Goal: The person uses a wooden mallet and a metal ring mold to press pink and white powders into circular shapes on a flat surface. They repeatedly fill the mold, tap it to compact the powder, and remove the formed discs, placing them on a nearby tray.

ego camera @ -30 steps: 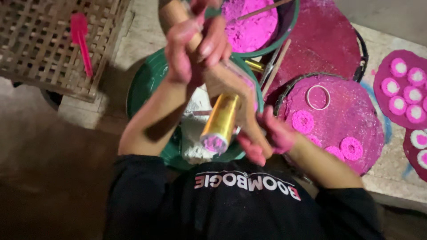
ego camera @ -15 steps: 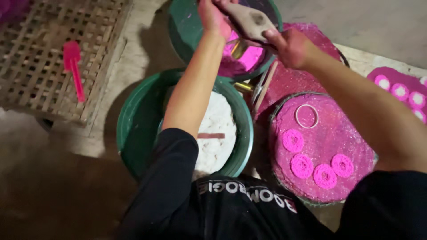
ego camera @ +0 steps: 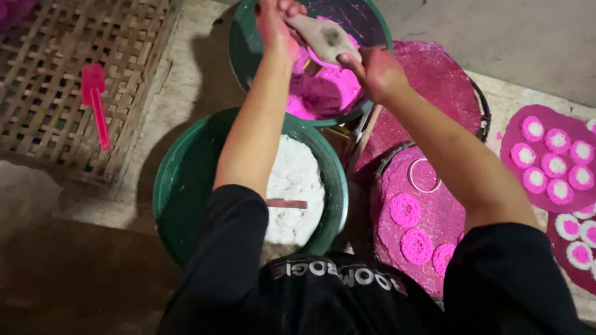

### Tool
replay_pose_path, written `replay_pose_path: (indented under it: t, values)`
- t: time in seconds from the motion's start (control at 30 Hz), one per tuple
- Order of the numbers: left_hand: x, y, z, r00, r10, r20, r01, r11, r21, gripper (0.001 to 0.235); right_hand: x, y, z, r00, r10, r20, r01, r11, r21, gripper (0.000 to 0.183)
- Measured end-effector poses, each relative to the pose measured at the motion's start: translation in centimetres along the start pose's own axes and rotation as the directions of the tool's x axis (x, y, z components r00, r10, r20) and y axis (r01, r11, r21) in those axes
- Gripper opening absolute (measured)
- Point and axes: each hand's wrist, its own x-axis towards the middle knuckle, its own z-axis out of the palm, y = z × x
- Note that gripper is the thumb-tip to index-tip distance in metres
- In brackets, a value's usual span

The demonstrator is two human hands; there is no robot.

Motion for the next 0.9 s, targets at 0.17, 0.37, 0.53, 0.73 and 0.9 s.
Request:
replay_pose_path:
  t: [0.17,0.37,0.53,0.73,0.9]
  values:
    - [-4.6,3.0,-6.4,0.901,-0.184,-0.393,0.402,0.693,0.598,0.022,0.6,2.1,2.2,0.908,0.296,0.296,-0.238,0.947,-0.217,0.084]
    - [-14.1,6.5,-3.4,0.720,-0.667,-0.190,0.300,0.053,0.952,0.015,-2.5,-0.4,-0.7,0.998,-0.059,-0.018,0.062,0.930,0.363,0.060]
    - [-19.9,11.7,12.2,0.099,-0.912,0.399,-0.236,0.368,0.900,0.014,-10.9,-7.2,-8.3,0.837,-0.533,0.120,0.488,0.828,0.277,0.055]
    - [-41.2,12.3,19.1,0.760,-0.458,0.461,-0.177,0.537,0.825,0.016,-15.8,-16.2,-13.1,0.380,-0.912,0.151,0.909,0.399,0.119,0.063]
    - [-42.6,17.0,18.2,0.510,-0.776,0.371,-0.513,0.072,0.855,0.013,-20.4,-18.1,-12.3,0.350,-0.860,0.371,0.553,0.509,0.660,0.042]
